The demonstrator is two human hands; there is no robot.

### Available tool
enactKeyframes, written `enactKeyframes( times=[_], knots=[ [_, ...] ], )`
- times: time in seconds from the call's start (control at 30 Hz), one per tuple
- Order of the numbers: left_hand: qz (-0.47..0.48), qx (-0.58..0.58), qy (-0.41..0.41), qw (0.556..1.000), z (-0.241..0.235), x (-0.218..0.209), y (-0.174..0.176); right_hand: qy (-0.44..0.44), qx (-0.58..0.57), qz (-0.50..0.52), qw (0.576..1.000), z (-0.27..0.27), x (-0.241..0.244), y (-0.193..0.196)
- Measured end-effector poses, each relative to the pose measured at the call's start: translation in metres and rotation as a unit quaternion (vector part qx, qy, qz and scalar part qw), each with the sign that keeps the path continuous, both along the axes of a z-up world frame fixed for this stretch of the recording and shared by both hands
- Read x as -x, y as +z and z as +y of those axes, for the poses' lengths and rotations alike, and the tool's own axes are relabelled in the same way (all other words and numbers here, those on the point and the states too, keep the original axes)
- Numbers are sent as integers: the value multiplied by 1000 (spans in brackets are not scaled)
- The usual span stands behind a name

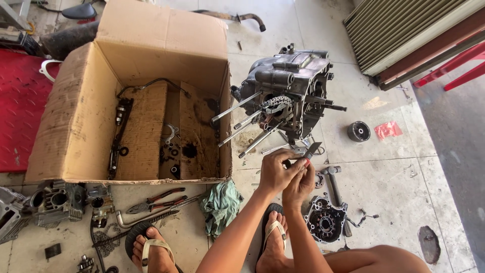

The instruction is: Disassembling and adjusting components of a motorcycle engine using a screwdriver

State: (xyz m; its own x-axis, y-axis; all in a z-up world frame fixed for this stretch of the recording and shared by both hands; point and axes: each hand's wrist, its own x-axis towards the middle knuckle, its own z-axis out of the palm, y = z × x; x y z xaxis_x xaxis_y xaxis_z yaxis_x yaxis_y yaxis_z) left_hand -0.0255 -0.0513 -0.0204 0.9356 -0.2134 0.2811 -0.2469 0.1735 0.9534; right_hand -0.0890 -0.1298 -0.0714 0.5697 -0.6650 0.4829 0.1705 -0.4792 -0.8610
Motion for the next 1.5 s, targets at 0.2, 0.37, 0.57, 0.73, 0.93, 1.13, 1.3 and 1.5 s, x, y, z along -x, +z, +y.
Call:
enactKeyframes(
  times=[0.2,0.37,0.57,0.73,0.93,1.13,1.3,1.5],
  knots=[
    [107,37,120,986,3,-11,-5,47,-16,62,997,0,6,124],
    [139,69,190,970,24,-14,41,106,36,238,965,-46,9,198],
    [99,135,260,951,29,-14,47,92,367,380,844,-35,13,254],
    [11,102,313,944,36,-15,38,139,488,504,699,-35,2,246],
    [-24,98,248,964,14,-20,-12,130,381,427,809,-17,-5,255],
    [-3,145,229,963,18,-30,22,155,351,381,841,-25,-8,255],
    [-14,133,173,976,32,-27,45,139,342,444,816,-28,-9,258],
    [-64,53,178,981,30,-45,34,148,392,472,776,-28,-13,248]
  ],
)
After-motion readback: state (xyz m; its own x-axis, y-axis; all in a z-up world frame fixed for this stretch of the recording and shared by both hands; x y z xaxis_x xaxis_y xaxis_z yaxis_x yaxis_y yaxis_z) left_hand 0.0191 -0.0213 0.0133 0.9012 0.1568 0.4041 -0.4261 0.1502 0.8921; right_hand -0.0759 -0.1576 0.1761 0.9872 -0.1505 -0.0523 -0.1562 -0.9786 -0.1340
